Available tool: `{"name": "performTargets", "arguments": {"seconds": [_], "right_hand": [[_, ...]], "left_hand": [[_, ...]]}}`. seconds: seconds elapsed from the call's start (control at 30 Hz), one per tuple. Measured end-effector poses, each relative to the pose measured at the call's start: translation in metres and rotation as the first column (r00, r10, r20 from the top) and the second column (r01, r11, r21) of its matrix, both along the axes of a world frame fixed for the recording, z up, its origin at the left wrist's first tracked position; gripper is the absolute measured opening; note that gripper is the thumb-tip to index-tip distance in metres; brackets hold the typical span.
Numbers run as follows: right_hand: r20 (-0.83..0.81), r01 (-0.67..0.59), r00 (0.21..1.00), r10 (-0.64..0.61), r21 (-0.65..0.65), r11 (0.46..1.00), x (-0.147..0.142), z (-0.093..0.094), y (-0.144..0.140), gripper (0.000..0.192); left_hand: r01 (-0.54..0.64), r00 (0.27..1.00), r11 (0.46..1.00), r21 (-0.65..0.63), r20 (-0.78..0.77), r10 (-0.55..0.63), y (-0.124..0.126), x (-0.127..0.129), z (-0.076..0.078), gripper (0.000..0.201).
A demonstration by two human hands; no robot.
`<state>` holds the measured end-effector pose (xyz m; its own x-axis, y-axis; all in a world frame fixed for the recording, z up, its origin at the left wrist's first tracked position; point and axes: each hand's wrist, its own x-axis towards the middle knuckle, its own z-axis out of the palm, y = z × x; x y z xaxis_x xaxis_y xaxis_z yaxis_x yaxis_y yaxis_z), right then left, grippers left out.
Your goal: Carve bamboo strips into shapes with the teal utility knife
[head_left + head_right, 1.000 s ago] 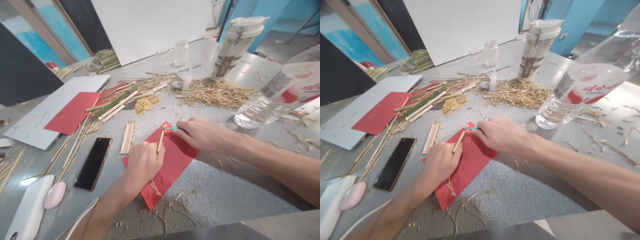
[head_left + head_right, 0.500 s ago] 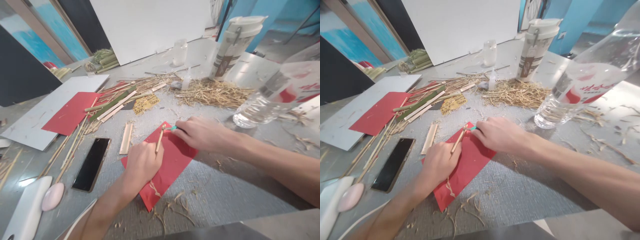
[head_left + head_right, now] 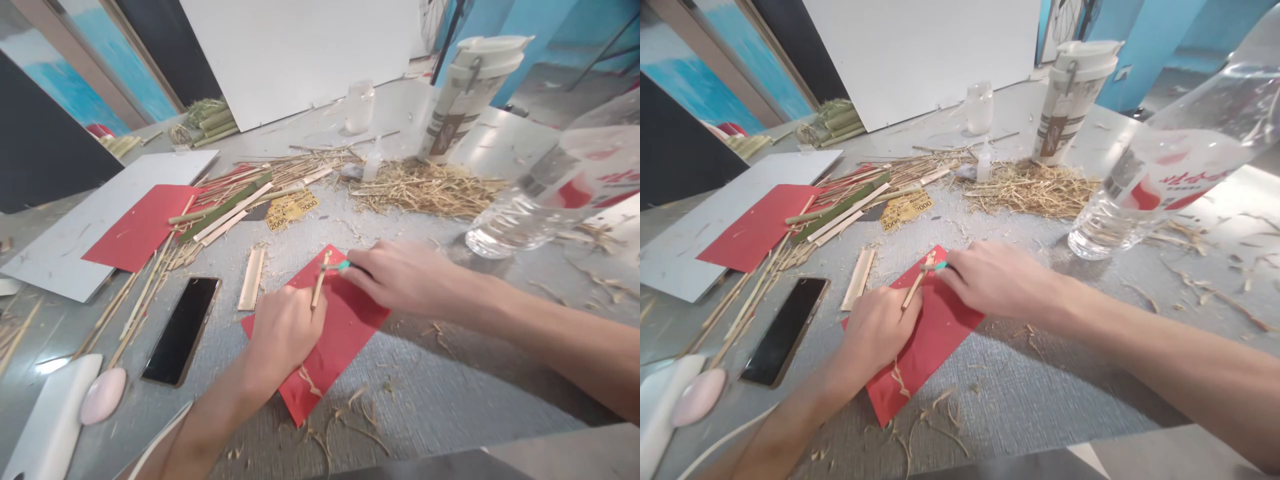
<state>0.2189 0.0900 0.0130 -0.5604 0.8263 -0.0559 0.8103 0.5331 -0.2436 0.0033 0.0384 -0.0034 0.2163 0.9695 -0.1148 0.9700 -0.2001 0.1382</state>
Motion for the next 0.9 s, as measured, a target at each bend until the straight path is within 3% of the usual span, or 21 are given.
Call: {"name": "performTargets", "arguments": {"seconds": [0.07,0.2,0.33,0.43,0.57,0.9], "right_hand": [[-0.006,-0.035,0.999,0.035,-0.003,0.999,0.0008,-0.0004,0.0009,0.053],[0.037,0.024,0.999,-0.025,0.032,0.999,0.0010,0.0000,0.0005,0.055],[0.007,-0.048,0.999,0.048,-0.020,0.999,0.0009,0.0013,-0.0019,0.055],[0.045,0.026,0.999,-0.026,0.019,1.000,0.0017,0.0022,-0.0023,0.058],[-0.004,-0.061,0.998,0.061,-0.020,0.998,0.0008,0.0019,-0.0042,0.054],[0.057,-0.005,0.998,0.004,0.020,1.000,0.0000,0.0004,-0.0027,0.058]], "left_hand": [[0.004,1.000,1.000,-0.002,0.000,-0.004,-0.0001,-0.0001,0.0000,0.064],[0.016,1.000,1.000,-0.021,-0.008,-0.016,-0.0018,0.0009,0.0020,0.059],[-0.003,1.000,0.999,-0.045,-0.031,0.002,-0.0022,0.0035,0.0056,0.064],[-0.005,0.998,0.998,-0.066,-0.057,0.001,-0.0016,0.0045,0.0071,0.059],[-0.006,0.998,0.997,-0.072,-0.061,0.001,-0.0006,0.0039,0.0064,0.062],[-0.010,0.994,0.997,-0.074,-0.107,0.002,0.0018,0.0056,0.0079,0.058]]}}
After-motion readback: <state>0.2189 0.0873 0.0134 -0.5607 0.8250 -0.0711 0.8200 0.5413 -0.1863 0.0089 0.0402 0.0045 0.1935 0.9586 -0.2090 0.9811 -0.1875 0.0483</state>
